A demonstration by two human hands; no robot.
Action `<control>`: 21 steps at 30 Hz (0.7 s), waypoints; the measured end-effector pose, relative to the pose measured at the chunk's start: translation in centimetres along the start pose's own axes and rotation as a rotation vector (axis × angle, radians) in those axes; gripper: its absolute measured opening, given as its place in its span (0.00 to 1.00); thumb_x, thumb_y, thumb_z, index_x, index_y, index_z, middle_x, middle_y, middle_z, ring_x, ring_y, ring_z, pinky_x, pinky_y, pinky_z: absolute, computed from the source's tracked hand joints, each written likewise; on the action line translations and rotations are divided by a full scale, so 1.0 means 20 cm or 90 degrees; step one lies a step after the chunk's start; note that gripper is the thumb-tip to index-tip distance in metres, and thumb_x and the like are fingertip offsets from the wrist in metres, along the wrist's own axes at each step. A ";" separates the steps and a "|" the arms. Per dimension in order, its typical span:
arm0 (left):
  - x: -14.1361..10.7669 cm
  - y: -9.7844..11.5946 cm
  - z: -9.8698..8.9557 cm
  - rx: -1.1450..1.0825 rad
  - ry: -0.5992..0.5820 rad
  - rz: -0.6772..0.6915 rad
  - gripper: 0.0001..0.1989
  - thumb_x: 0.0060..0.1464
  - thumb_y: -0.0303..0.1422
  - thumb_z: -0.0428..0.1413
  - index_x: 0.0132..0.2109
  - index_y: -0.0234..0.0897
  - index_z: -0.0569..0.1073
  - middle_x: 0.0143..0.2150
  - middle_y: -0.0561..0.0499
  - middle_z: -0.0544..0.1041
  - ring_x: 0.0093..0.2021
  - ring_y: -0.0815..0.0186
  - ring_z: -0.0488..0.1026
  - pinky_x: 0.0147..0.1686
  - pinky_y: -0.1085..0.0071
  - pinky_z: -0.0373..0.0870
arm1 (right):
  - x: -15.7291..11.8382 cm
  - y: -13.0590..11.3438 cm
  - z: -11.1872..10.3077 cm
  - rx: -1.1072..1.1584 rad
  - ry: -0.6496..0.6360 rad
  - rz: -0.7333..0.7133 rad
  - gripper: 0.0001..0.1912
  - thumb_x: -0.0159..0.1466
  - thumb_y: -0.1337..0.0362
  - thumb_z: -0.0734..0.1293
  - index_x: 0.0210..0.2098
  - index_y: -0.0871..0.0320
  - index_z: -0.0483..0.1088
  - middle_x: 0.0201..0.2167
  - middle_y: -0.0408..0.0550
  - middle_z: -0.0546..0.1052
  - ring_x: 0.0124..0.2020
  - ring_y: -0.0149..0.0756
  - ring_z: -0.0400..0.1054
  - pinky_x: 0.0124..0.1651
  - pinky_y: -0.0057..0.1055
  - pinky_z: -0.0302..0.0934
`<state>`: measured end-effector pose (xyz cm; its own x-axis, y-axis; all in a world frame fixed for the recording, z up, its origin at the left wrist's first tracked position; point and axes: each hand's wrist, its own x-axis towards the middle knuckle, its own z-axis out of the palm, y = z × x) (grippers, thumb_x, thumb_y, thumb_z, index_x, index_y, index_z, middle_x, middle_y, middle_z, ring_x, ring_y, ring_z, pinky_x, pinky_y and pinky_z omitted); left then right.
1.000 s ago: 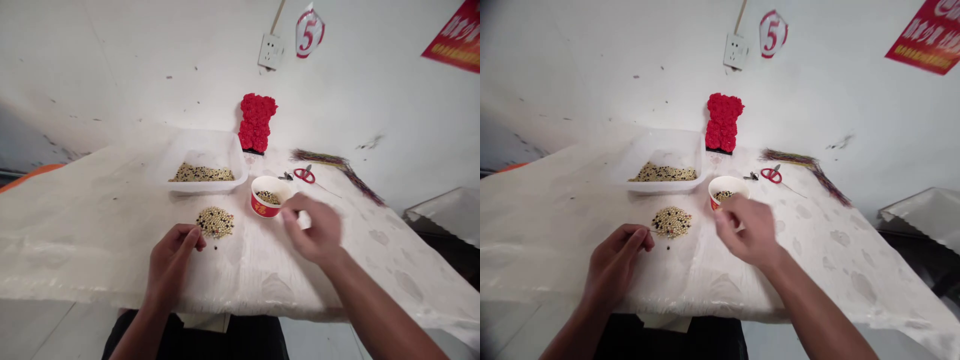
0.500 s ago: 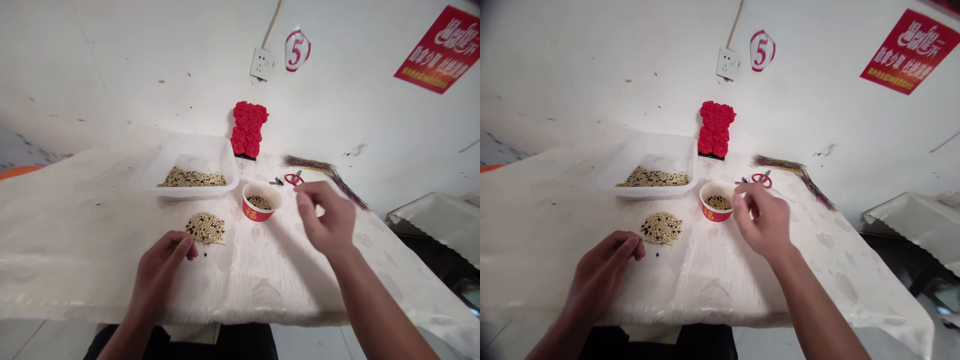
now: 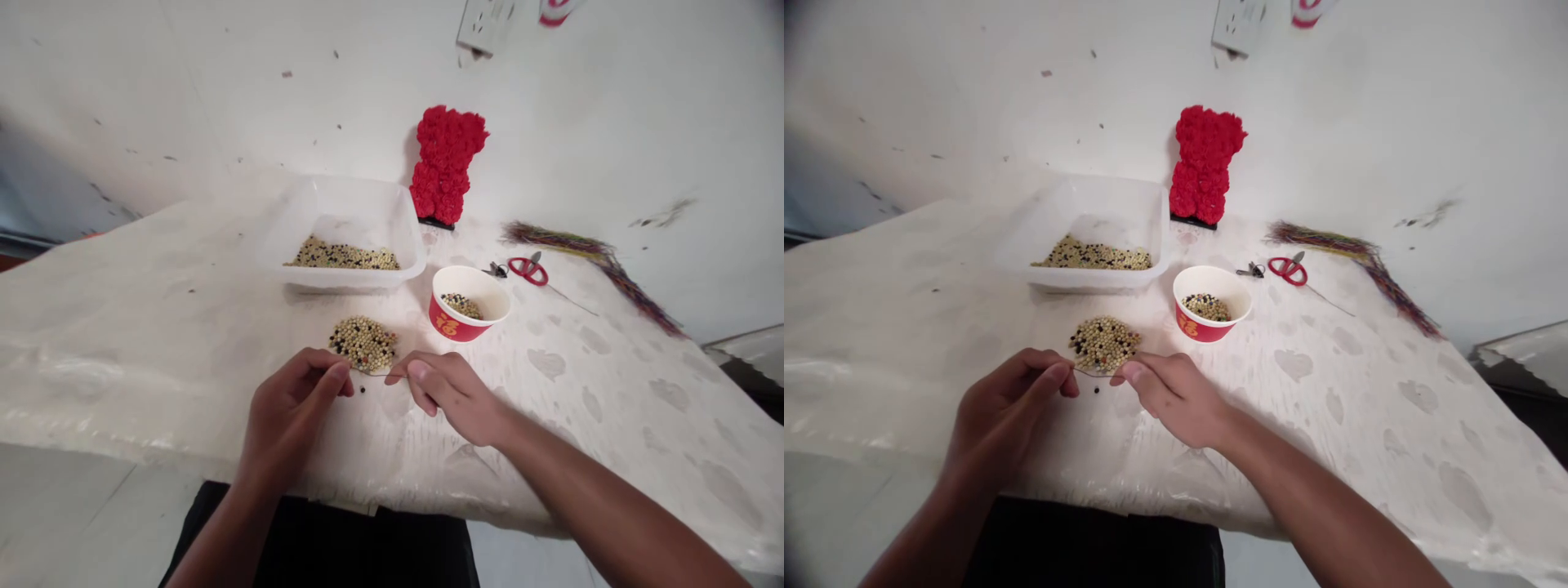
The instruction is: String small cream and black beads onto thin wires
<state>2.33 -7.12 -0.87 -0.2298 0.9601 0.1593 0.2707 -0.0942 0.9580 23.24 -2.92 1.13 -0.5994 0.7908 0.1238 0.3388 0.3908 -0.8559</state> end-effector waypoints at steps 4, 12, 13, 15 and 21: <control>-0.02 0.03 0.03 0.006 0.002 -0.011 0.07 0.59 0.36 0.57 0.33 0.40 0.74 0.28 0.55 0.76 0.33 0.67 0.74 0.38 0.72 0.71 | -0.03 0.00 0.01 -0.063 0.008 -0.048 0.17 0.72 0.56 0.61 0.33 0.59 0.72 0.23 0.39 0.67 0.24 0.24 0.58 0.28 0.23 0.53; 0.03 -0.03 -0.03 0.231 -0.100 0.057 0.06 0.56 0.37 0.61 0.39 0.42 0.76 0.34 0.55 0.78 0.33 0.67 0.73 0.33 0.72 0.69 | -0.05 0.03 0.01 -0.051 0.244 -0.035 0.17 0.69 0.61 0.63 0.24 0.59 0.65 0.17 0.37 0.59 0.19 0.24 0.50 0.21 0.23 0.46; 0.04 -0.05 -0.03 0.265 -0.130 0.087 0.05 0.57 0.37 0.60 0.39 0.42 0.76 0.35 0.54 0.77 0.33 0.67 0.72 0.33 0.71 0.68 | -0.05 0.03 0.02 -0.041 0.247 -0.024 0.17 0.69 0.61 0.63 0.24 0.59 0.65 0.17 0.37 0.59 0.19 0.24 0.50 0.21 0.23 0.46; 0.05 -0.07 -0.04 0.313 -0.178 0.142 0.05 0.59 0.36 0.58 0.40 0.42 0.76 0.36 0.54 0.76 0.35 0.67 0.72 0.35 0.71 0.68 | -0.04 0.03 0.03 -0.025 0.227 -0.010 0.17 0.69 0.60 0.64 0.24 0.59 0.65 0.17 0.37 0.60 0.20 0.24 0.50 0.21 0.24 0.45; 0.04 -0.09 -0.02 0.391 -0.208 0.249 0.05 0.62 0.33 0.56 0.39 0.42 0.76 0.40 0.53 0.75 0.44 0.65 0.73 0.45 0.69 0.67 | -0.03 0.04 0.03 0.024 0.236 -0.008 0.13 0.67 0.61 0.65 0.27 0.58 0.67 0.18 0.36 0.59 0.20 0.24 0.50 0.21 0.24 0.44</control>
<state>1.31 -6.32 -2.30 0.2482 0.9251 0.2874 0.7635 -0.3694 0.5297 23.42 -3.40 -0.02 -0.2978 0.9056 0.3020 0.3012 0.3893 -0.8704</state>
